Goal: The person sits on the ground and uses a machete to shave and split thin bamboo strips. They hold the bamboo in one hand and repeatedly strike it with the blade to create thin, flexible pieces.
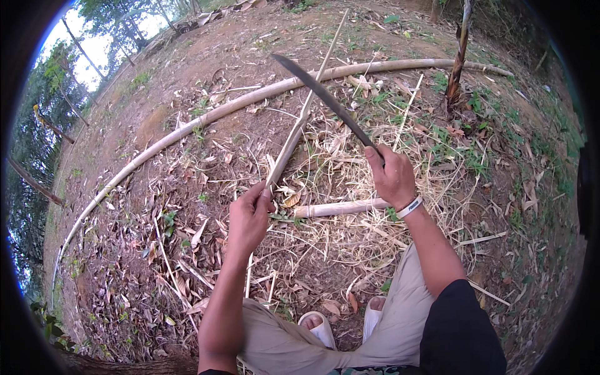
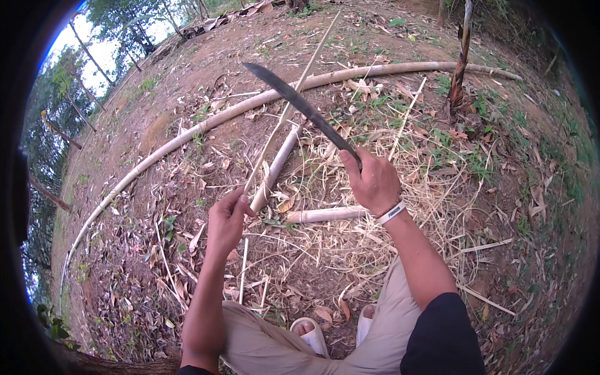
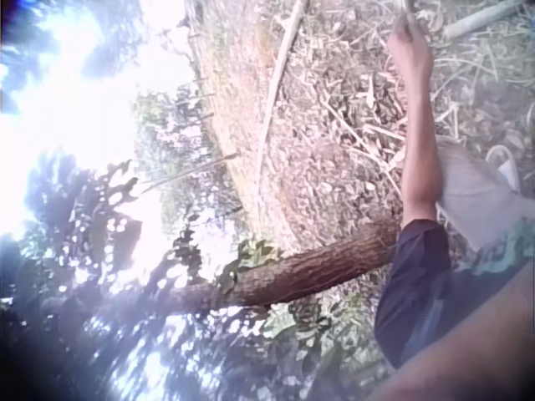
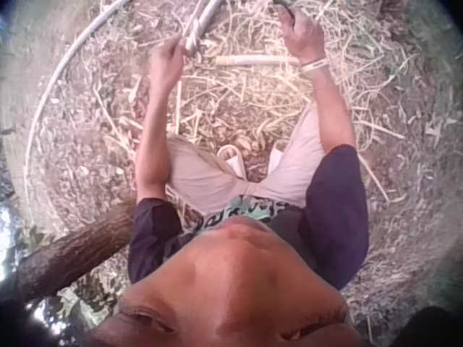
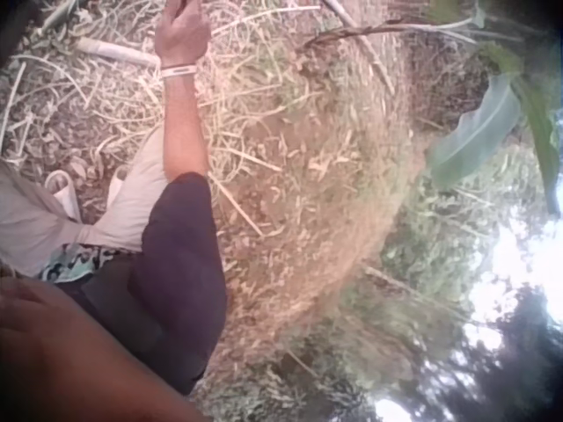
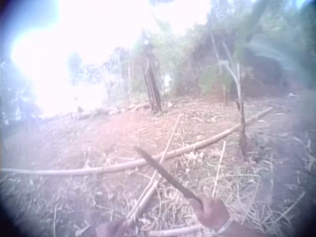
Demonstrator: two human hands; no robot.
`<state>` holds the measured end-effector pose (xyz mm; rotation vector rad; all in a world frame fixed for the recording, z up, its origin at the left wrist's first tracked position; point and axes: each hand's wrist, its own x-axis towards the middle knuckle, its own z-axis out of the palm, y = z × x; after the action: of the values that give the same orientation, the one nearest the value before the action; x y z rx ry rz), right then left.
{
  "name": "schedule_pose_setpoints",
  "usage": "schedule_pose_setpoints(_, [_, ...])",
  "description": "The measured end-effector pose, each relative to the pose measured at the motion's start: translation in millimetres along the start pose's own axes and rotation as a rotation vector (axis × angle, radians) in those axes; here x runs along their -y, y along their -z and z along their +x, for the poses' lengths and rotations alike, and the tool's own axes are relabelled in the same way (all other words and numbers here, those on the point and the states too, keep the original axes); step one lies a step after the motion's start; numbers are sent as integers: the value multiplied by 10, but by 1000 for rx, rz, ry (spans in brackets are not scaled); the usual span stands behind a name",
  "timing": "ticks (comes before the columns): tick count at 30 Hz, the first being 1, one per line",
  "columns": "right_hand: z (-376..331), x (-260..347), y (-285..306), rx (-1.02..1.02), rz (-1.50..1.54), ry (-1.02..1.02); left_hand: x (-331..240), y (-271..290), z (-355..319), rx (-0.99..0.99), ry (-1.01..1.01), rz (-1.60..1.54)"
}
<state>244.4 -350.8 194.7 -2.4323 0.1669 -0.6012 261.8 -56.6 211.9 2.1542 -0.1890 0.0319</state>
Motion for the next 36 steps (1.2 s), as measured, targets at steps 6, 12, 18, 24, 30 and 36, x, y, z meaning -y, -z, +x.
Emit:
schedule_pose_setpoints(6, [-364,430,-274,92,-7,268,-55,-188,105,42,-210,150])
schedule_pose_setpoints(12, [-295,205,-402,45,-127,379,-194,-273,-97,-161,-433,587])
schedule_pose_setpoints(18, [-302,343,-274,133,-163,225,-165,-411,-53,-113,-383,572])
schedule_pose_setpoints(24, [-94,95,-281,112,-209,220,-332,-418,-130,-9,-323,614])
schedule_pose_setpoints(30, [-218,157,-324,152,-209,337,-327,-396,-180,5,-308,505])
schedule_pose_setpoints(36, [-280,217,-210,204,-267,161,-315,-281,-305,53,-188,587])
